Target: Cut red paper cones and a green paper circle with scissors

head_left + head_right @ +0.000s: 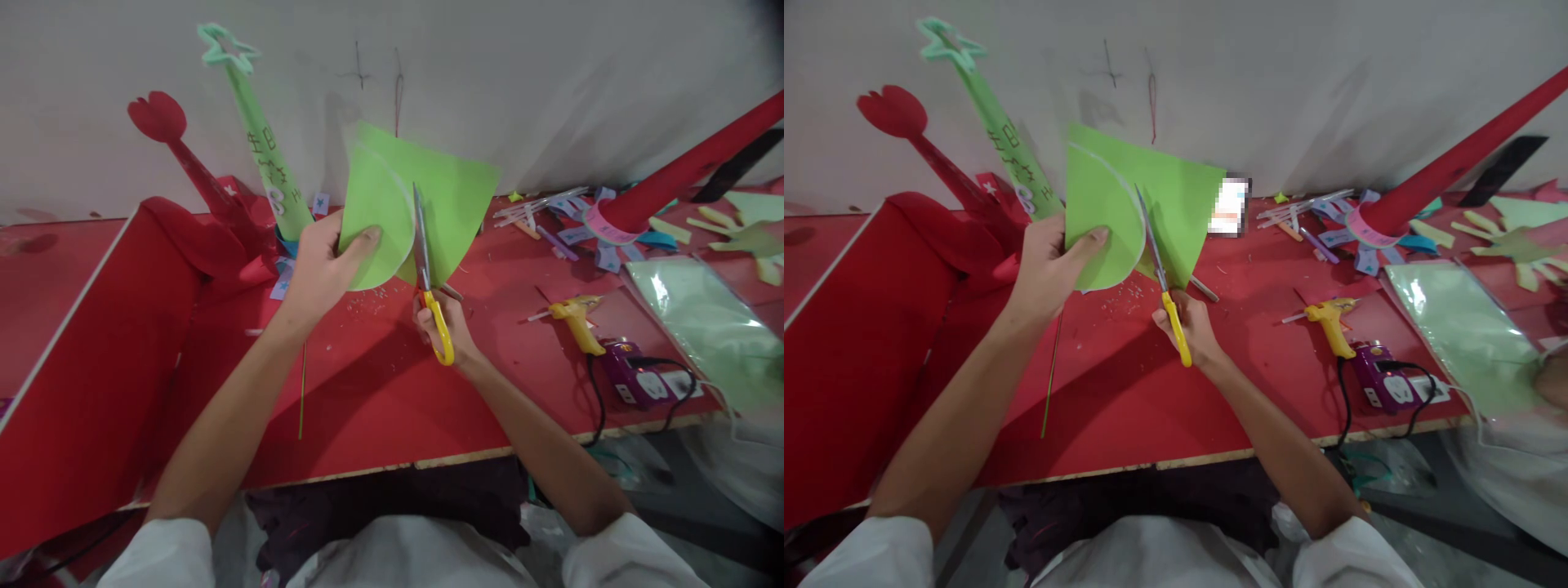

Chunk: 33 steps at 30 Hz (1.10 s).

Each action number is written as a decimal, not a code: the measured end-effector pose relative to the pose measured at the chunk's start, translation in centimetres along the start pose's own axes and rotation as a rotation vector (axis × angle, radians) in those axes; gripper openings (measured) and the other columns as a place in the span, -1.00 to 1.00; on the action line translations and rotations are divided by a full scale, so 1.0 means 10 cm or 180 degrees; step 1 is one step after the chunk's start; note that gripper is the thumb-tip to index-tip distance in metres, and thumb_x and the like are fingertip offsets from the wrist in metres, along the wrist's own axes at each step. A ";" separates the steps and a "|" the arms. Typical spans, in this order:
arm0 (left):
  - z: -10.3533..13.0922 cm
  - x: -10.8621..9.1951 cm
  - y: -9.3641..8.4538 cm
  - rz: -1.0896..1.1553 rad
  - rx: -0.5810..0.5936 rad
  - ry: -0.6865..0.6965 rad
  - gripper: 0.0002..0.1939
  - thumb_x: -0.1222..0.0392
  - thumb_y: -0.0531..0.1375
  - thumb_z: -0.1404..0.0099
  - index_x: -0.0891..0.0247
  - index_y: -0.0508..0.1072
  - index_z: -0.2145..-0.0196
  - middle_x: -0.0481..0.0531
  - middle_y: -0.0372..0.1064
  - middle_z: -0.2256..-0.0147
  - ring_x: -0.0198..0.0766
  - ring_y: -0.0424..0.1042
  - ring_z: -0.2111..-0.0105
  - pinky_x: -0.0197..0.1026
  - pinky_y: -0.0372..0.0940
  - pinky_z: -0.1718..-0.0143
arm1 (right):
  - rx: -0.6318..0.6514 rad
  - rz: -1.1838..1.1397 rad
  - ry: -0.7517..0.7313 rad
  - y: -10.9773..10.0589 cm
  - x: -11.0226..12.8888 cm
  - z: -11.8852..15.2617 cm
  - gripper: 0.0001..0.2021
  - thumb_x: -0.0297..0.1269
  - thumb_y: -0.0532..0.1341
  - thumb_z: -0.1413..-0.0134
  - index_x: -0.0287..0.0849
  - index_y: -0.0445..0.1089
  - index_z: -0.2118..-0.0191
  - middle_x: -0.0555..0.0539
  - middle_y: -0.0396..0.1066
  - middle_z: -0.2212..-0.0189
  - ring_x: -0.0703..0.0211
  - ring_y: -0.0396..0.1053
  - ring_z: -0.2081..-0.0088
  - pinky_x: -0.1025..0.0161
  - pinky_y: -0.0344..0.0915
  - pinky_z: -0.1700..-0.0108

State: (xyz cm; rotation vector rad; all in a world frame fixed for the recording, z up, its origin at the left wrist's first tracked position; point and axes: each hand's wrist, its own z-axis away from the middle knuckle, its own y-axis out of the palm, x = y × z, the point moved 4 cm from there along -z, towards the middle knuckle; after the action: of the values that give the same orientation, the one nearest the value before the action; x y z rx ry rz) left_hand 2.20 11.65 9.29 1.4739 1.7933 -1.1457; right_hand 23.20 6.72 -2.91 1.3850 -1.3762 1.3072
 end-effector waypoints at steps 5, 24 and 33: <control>0.00 -0.02 -0.01 -0.0034 0.0049 -0.0035 -0.66 0.00 0.34 -0.39 0.13 0.32 0.43 -0.08 0.11 0.47 -0.29 0.09 0.48 -0.11 0.07 0.48 | 0.0009 0.0034 0.0096 0.00 -0.03 0.01 -0.22 0.71 0.22 -0.02 -0.03 0.20 0.38 0.09 0.10 0.53 0.25 0.10 0.52 0.27 0.10 0.55; 0.02 -0.04 0.01 -0.0530 0.0109 0.0238 -0.61 0.09 0.36 -0.39 0.17 0.27 0.47 -0.10 0.10 0.52 -0.34 0.09 0.53 -0.15 0.02 0.50 | 0.0161 -0.0363 0.0058 0.09 0.05 -0.02 -0.22 0.70 0.24 -0.01 -0.04 0.23 0.31 0.09 0.13 0.48 0.25 0.08 0.47 0.22 0.05 0.48; 0.00 -0.04 -0.02 -0.0198 0.0029 0.0119 -0.62 -0.04 0.32 -0.46 0.13 0.29 0.41 -0.09 0.08 0.46 -0.28 0.07 0.50 -0.10 0.00 0.45 | 0.0064 -0.0292 0.0093 0.05 0.01 -0.01 -0.22 0.70 0.26 0.01 -0.03 0.24 0.34 0.06 0.13 0.48 0.22 0.10 0.47 0.24 0.12 0.52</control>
State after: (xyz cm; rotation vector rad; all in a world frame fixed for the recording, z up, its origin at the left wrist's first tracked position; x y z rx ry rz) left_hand 2.14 11.40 9.69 1.4632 1.8737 -1.1651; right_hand 22.69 6.78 -2.87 1.4203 -1.2684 1.2795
